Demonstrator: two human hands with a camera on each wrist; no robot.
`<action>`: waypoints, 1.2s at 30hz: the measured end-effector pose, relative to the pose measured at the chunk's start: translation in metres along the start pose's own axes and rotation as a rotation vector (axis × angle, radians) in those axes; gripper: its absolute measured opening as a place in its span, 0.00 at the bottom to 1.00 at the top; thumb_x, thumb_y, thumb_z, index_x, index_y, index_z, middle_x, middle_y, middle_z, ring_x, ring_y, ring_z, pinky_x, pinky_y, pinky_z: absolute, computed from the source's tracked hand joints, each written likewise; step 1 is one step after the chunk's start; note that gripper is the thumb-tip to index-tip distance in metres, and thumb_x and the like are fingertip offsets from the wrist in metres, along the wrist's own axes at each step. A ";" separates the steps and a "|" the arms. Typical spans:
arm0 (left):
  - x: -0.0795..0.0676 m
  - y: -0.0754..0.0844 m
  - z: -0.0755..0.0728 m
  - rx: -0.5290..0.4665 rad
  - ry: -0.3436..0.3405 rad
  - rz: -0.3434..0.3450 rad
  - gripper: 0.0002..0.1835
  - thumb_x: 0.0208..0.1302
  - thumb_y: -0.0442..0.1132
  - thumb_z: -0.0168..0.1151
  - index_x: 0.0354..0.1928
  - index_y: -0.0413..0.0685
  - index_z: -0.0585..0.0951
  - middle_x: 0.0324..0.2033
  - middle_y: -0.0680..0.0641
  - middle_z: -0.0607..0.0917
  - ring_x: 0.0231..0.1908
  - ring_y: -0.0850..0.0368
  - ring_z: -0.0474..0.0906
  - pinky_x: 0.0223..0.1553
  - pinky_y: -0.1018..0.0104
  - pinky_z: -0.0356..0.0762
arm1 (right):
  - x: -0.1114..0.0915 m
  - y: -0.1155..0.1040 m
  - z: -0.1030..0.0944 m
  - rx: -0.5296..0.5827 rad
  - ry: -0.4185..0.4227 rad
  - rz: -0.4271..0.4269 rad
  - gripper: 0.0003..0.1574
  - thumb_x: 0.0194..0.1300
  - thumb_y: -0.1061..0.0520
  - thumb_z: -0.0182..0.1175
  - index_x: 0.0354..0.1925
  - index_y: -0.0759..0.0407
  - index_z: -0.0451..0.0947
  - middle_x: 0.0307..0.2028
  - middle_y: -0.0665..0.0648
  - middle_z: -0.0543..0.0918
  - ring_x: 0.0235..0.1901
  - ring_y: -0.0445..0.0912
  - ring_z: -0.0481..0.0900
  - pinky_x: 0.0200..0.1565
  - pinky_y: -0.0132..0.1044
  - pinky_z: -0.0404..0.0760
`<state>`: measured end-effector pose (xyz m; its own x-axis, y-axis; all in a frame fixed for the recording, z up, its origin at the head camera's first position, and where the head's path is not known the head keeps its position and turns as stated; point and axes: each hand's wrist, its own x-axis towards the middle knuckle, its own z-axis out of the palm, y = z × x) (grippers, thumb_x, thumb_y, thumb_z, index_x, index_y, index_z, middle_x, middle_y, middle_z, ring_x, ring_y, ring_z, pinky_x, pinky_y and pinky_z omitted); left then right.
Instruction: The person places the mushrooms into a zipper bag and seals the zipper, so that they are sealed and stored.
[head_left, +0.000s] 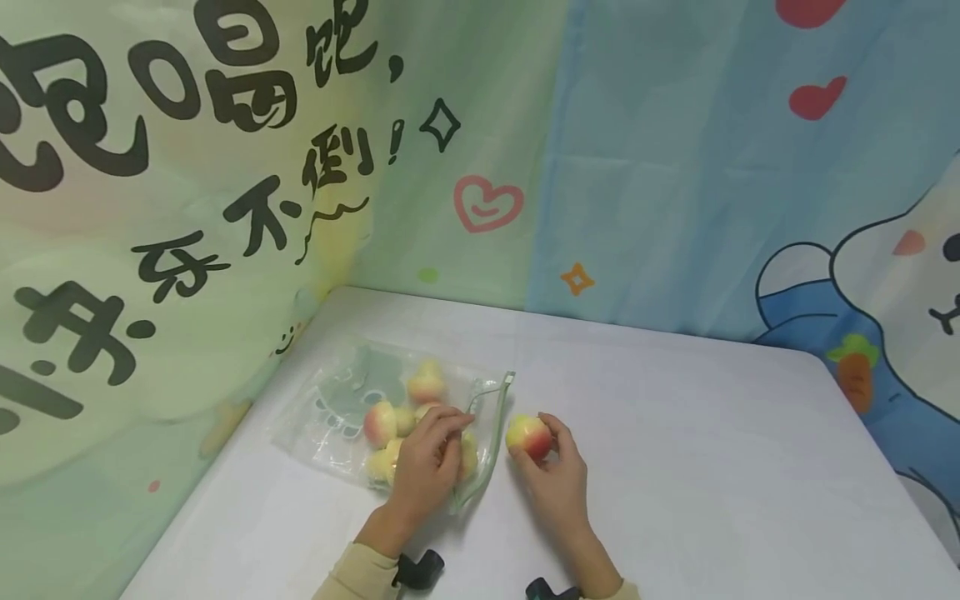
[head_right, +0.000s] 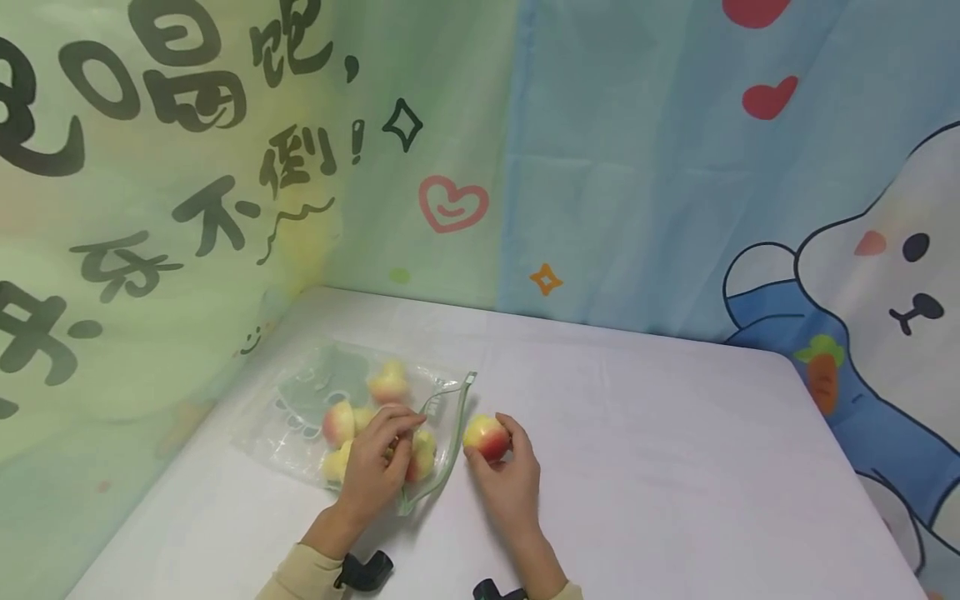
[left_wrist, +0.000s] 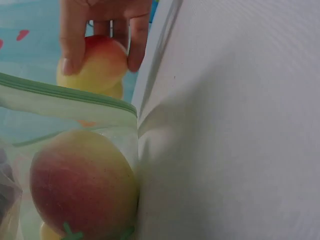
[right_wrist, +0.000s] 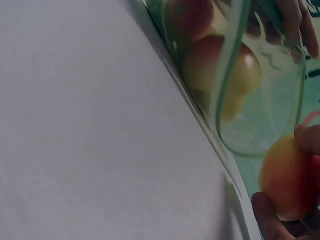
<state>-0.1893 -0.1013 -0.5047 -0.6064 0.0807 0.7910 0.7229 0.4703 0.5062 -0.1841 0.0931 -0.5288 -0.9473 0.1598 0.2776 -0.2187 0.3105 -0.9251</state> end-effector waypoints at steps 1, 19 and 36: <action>0.000 0.000 0.000 0.000 -0.002 -0.003 0.15 0.60 0.24 0.53 0.43 0.42 0.84 0.40 0.48 0.81 0.27 0.64 0.73 0.26 0.80 0.71 | -0.002 0.000 0.003 0.023 -0.019 -0.012 0.39 0.52 0.65 0.73 0.62 0.62 0.70 0.55 0.59 0.78 0.49 0.51 0.76 0.36 0.30 0.82; 0.000 -0.002 -0.001 -0.006 0.000 0.016 0.14 0.60 0.24 0.53 0.43 0.40 0.84 0.41 0.47 0.81 0.28 0.63 0.73 0.26 0.80 0.71 | -0.015 -0.051 0.006 0.058 -0.084 -0.158 0.38 0.46 0.73 0.73 0.58 0.67 0.75 0.51 0.68 0.73 0.46 0.53 0.74 0.36 0.45 0.85; 0.000 -0.001 0.001 0.011 0.008 0.052 0.17 0.56 0.22 0.54 0.43 0.42 0.84 0.39 0.47 0.81 0.25 0.61 0.73 0.26 0.79 0.72 | -0.022 -0.050 0.013 0.041 -0.260 -0.309 0.38 0.47 0.72 0.73 0.58 0.69 0.73 0.50 0.68 0.79 0.43 0.59 0.80 0.31 0.46 0.84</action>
<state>-0.1904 -0.1006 -0.5058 -0.5652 0.0982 0.8191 0.7499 0.4749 0.4606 -0.1554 0.0621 -0.4922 -0.8621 -0.1788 0.4742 -0.5064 0.2680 -0.8196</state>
